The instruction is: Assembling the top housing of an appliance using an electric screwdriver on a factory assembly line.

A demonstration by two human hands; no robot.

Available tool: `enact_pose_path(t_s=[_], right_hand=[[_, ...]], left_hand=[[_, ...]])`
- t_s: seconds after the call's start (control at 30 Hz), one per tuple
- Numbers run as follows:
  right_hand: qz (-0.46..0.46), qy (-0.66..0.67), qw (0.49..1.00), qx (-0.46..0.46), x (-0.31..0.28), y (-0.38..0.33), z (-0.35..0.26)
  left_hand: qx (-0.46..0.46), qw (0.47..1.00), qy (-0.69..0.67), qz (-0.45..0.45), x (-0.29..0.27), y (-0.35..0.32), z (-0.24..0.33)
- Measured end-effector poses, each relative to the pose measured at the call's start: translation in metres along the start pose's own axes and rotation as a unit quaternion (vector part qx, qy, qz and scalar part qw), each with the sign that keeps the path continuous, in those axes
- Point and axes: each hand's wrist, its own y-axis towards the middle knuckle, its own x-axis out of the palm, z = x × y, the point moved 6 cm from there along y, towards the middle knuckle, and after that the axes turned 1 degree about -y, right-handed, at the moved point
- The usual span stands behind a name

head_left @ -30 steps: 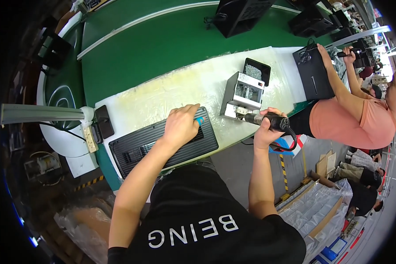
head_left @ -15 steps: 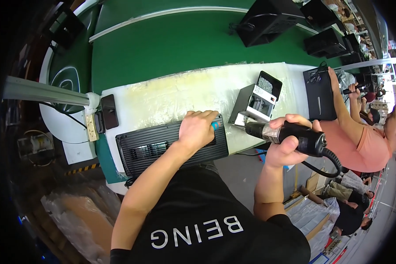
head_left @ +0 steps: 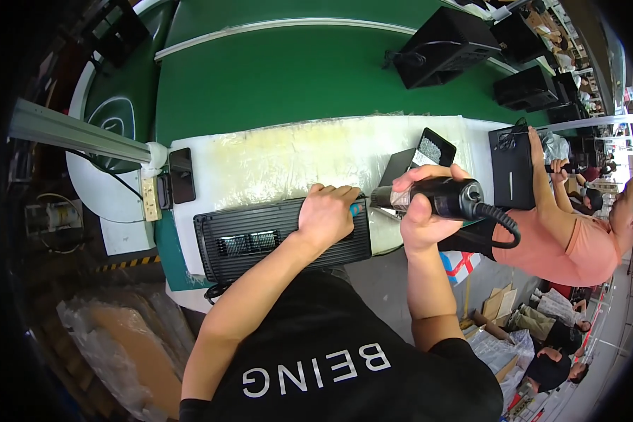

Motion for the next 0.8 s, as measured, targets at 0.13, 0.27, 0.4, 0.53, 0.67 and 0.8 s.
enact_pose_path(t_s=[0.13,0.27,0.4,0.53,0.67,0.8], right_hand=[[-0.003,0.032,0.999,-0.004,0.001,-0.003,0.005],[-0.017,0.043,0.999,-0.014,0.004,-0.006,0.007],[-0.032,0.038,0.999,0.011,0.004,-0.008,0.014],[0.024,-0.011,1.000,-0.016,-0.016,0.001,-0.007],[0.200,-0.146,0.964,-0.095,-0.080,-0.003,-0.053],[0.226,-0.221,0.949,0.000,-0.131,-0.057,-0.001]], left_hand=[[0.011,1.000,-0.004,0.012,0.001,0.001,-0.001],[0.015,1.000,0.007,0.005,0.002,0.000,-0.001],[0.011,1.000,0.011,-0.014,0.000,0.002,0.003],[0.000,1.000,0.003,-0.021,0.004,0.001,0.002],[-0.010,1.000,0.004,-0.010,0.002,0.001,0.002],[-0.050,0.998,-0.010,-0.029,0.007,0.004,-0.006]])
